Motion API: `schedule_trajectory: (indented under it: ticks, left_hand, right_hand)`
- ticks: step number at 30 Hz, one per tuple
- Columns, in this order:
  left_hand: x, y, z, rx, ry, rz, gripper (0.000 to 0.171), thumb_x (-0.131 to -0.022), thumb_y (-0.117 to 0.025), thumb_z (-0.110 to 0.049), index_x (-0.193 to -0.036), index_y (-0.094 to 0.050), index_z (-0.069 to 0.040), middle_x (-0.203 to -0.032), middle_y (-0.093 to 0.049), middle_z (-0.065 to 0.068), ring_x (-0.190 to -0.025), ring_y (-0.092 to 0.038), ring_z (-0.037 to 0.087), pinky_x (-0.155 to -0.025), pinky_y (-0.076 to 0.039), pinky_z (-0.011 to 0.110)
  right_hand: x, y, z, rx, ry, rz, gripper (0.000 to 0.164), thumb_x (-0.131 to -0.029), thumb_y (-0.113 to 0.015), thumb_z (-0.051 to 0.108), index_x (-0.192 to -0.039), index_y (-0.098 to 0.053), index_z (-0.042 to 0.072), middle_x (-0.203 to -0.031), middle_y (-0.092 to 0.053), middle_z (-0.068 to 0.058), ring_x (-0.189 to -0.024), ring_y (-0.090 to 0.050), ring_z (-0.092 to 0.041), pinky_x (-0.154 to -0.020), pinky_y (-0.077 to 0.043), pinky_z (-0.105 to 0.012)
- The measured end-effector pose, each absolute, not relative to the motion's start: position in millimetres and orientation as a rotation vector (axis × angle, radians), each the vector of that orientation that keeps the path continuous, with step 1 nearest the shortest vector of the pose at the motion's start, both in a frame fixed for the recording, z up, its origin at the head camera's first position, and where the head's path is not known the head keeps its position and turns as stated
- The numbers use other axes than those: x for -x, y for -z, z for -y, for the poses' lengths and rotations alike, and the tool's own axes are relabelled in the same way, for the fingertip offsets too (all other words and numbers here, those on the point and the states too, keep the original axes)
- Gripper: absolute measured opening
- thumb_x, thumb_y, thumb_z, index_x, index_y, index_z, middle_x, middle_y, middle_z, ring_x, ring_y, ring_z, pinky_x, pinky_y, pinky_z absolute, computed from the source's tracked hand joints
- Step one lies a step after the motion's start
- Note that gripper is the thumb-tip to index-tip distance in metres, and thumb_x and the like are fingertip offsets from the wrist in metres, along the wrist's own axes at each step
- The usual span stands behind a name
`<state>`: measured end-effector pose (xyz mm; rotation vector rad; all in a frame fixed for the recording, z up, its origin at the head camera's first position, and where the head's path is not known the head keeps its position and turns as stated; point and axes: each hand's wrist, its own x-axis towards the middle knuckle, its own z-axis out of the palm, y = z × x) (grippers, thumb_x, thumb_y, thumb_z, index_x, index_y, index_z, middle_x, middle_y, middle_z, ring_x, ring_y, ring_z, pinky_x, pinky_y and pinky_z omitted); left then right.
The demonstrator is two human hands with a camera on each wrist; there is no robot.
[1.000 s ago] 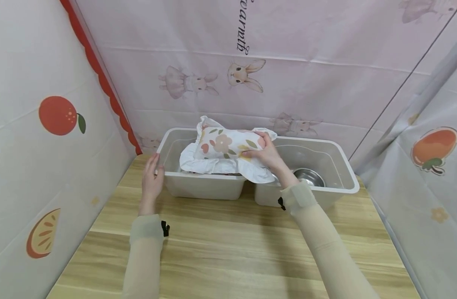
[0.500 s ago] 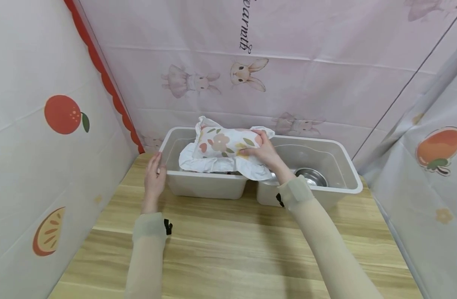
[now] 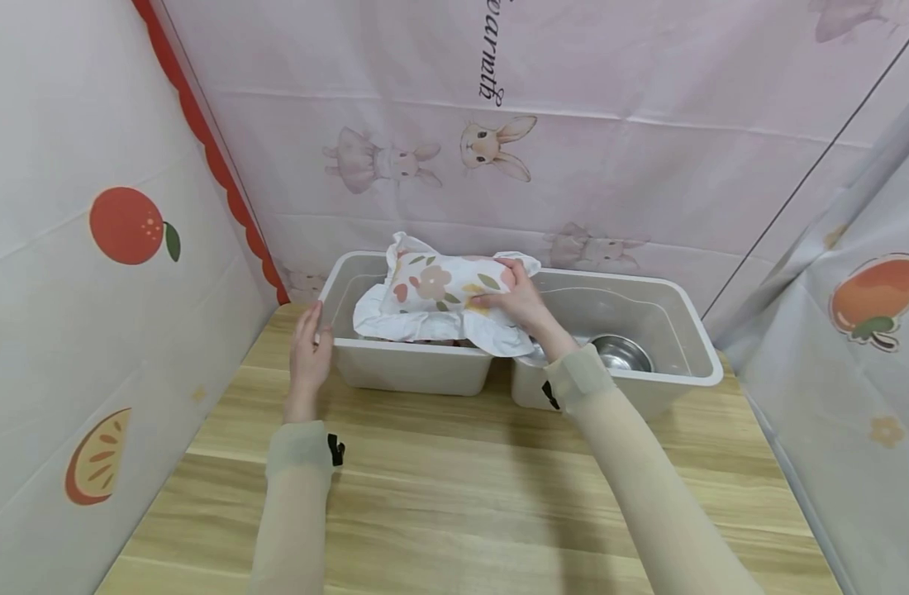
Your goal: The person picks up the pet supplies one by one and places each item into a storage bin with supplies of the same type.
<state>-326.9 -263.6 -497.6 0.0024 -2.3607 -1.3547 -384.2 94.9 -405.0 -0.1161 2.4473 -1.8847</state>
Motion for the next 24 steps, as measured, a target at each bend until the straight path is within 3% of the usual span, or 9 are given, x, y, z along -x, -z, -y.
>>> schedule_trajectory:
  ticks: [14, 24]
  left_hand:
    - [327, 500, 262, 0.004, 1.378, 2.335, 0.055, -0.1, -0.041, -0.027, -0.152, -0.036, -0.011, -0.155, -0.031, 0.017, -0.142, -0.026, 0.039, -0.113, -0.02, 0.062]
    - [327, 498, 262, -0.011, 1.363, 2.345, 0.052, -0.1, -0.044, -0.018, -0.151, -0.037, -0.009, -0.155, -0.032, 0.017, -0.143, -0.026, 0.037, -0.115, -0.02, 0.058]
  right_hand:
    - [387, 403, -80, 0.163, 1.829, -2.501, 0.089, -0.068, -0.089, 0.012, -0.143, -0.041, 0.02, -0.14, -0.047, -0.011, -0.126, -0.044, -0.026, -0.109, -0.033, -0.038]
    - [393, 407, -72, 0.176, 1.821, -2.518, 0.089, -0.068, -0.09, 0.013, -0.142, -0.041, 0.02, -0.142, -0.045, -0.009, -0.129, -0.042, -0.024, -0.111, -0.031, -0.037]
